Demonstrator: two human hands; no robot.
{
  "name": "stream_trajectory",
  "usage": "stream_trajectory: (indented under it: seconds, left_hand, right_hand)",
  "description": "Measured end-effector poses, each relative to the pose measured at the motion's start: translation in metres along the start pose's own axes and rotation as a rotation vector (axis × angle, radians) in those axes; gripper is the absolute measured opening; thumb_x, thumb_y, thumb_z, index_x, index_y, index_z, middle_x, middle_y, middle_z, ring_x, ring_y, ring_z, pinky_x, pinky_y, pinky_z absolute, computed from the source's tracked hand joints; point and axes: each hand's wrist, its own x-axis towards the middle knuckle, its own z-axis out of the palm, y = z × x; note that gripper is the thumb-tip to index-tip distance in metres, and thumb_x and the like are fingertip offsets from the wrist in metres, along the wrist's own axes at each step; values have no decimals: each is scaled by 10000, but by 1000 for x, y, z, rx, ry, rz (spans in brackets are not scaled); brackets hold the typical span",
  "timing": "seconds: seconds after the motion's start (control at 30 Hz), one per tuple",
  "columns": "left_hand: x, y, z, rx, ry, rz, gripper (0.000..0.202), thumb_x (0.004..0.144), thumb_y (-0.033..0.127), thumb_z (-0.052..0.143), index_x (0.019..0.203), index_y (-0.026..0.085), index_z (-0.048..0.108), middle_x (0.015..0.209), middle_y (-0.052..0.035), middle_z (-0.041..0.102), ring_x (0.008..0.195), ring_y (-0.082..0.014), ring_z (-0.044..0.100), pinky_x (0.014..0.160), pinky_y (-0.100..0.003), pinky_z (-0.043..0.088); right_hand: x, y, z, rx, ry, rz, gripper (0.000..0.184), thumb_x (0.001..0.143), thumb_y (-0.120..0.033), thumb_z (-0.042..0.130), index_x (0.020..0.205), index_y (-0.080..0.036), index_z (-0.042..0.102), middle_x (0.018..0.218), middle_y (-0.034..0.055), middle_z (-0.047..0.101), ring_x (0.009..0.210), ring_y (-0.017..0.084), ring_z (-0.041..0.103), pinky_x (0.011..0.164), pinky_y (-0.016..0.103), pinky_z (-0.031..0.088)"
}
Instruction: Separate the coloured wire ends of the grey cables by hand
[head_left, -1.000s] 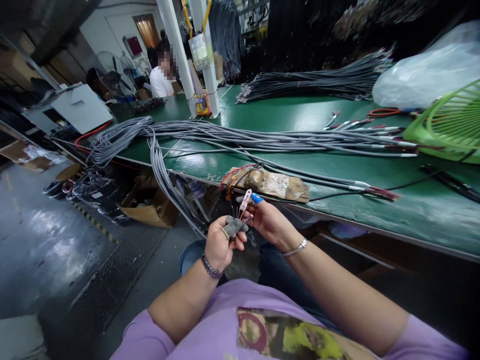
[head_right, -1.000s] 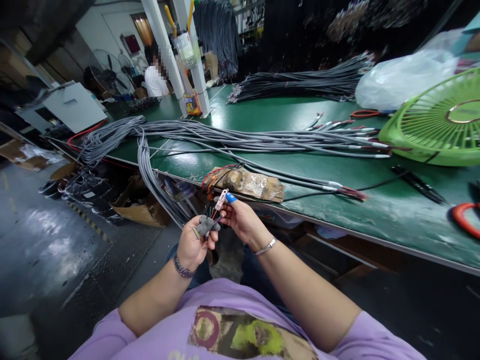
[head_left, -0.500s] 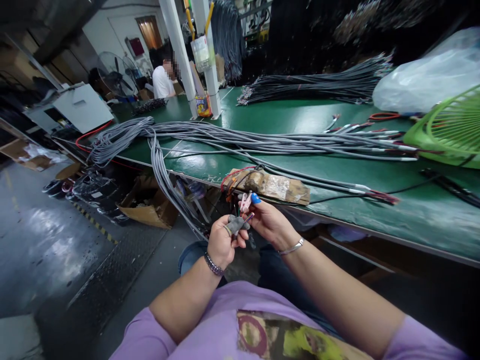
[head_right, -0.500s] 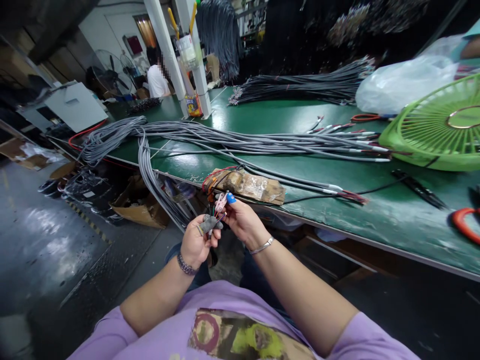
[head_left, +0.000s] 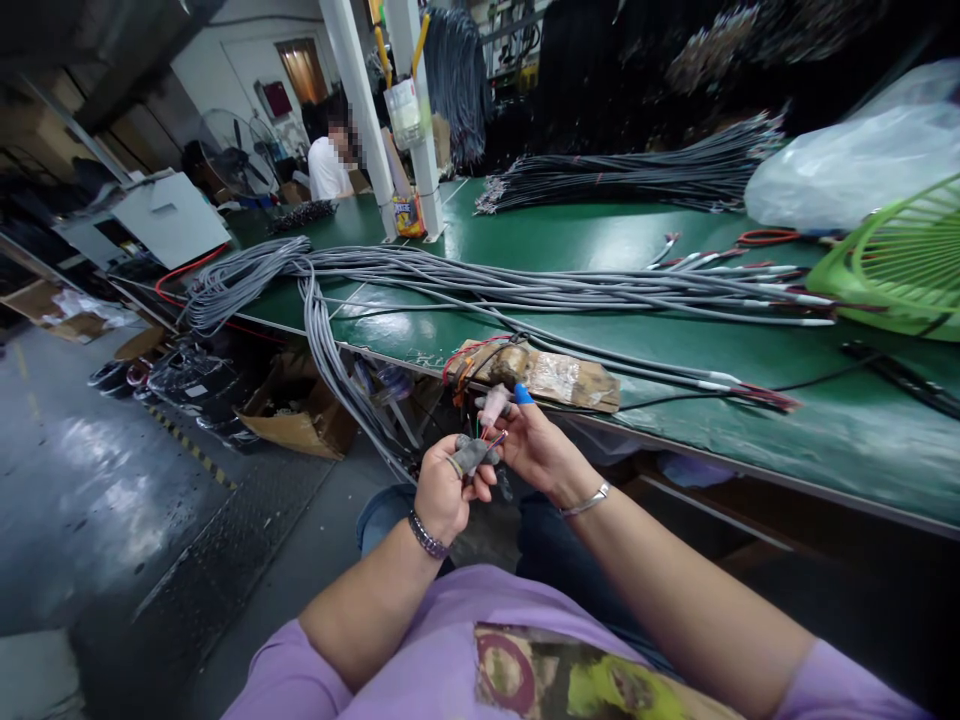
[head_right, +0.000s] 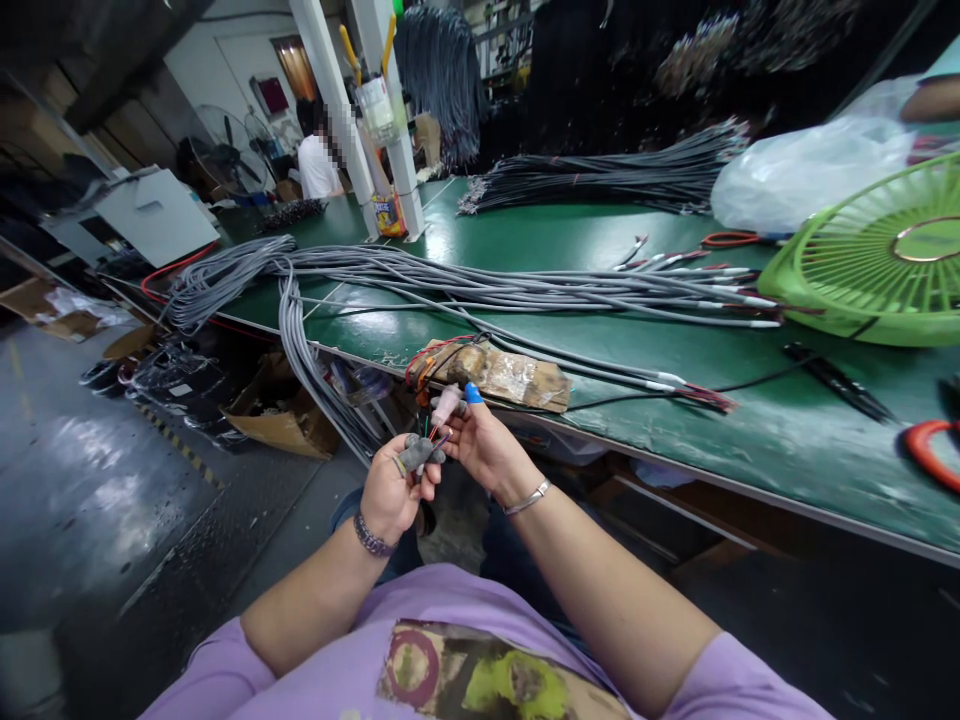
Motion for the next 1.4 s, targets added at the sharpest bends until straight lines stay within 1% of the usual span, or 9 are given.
stream_trajectory:
  seconds: [0.13, 0.23, 0.3, 0.53, 0.8, 0.93, 1.07, 1.2, 1.4]
  left_hand:
    - [-8, -2, 0, 0, 27, 12, 191, 696, 311, 657, 648, 141, 584, 501, -12, 614, 320, -66, 481, 323, -162, 201]
    - [-11, -3, 1, 0, 63, 42, 208, 692, 324, 675, 657, 140, 582, 514, -9, 619, 332, -64, 488, 327, -157, 216]
    - [-11, -2, 3, 0, 85, 60, 227, 690, 339, 683, 663, 138, 581, 520, -8, 619, 335, -62, 489, 327, -154, 213]
    - [-4, -2, 4, -22, 87, 72, 242, 693, 349, 689, 672, 141, 567, 535, -6, 627, 341, -57, 491, 331, -148, 217]
    - [2, 0, 4, -21, 71, 70, 203, 679, 318, 673, 677, 135, 585, 518, -5, 616, 335, -61, 489, 325, -152, 204]
    - [3, 0, 5, -6, 77, 60, 194, 653, 298, 680, 658, 141, 567, 509, -3, 616, 330, -63, 484, 327, -155, 207]
    - [4, -1, 5, 18, 93, 38, 211, 637, 300, 689, 629, 143, 548, 498, -3, 612, 321, -61, 477, 330, -156, 208]
    - [6, -1, 4, 34, 88, 33, 209, 642, 310, 689, 644, 138, 570, 496, -2, 608, 319, -59, 475, 329, -156, 205]
    - [2, -5, -2, 40, 80, 72, 185, 691, 308, 662, 667, 146, 576, 517, 2, 617, 342, -59, 497, 330, -154, 220]
  right_hand:
    - [-2, -3, 2, 4, -20, 28, 371, 799, -555, 592, 781, -190, 654, 737, 23, 664, 581, 113, 557, 561, 248, 467]
    - [-2, -4, 4, -24, -12, -24, 250, 760, -434, 685, 770, -185, 665, 703, 0, 651, 572, 96, 535, 572, 229, 463]
    - [-3, -3, 4, -59, -10, -66, 233, 727, -400, 724, 741, -175, 662, 667, -9, 636, 573, 93, 533, 574, 221, 460]
    - [-5, 0, 4, -109, 4, -115, 298, 713, -465, 731, 747, -173, 682, 665, -3, 645, 581, 103, 556, 564, 227, 470]
    - [7, -1, 4, -20, -33, -12, 254, 747, -442, 715, 758, -190, 692, 736, 16, 693, 620, 121, 585, 592, 249, 485]
    - [10, 1, 5, -10, -25, -66, 267, 723, -449, 736, 678, -196, 664, 640, -8, 645, 571, 105, 552, 572, 230, 474]
    - [11, 3, 7, -17, -11, -106, 276, 717, -464, 738, 680, -201, 661, 633, -12, 630, 567, 98, 542, 561, 218, 466]
    - [10, 4, 6, -45, -30, -108, 324, 737, -521, 695, 704, -201, 651, 647, -4, 631, 570, 104, 544, 559, 228, 468]
    - [-5, 6, -7, -99, -113, -14, 478, 755, -669, 565, 780, -196, 631, 742, 31, 633, 626, 134, 565, 574, 269, 475]
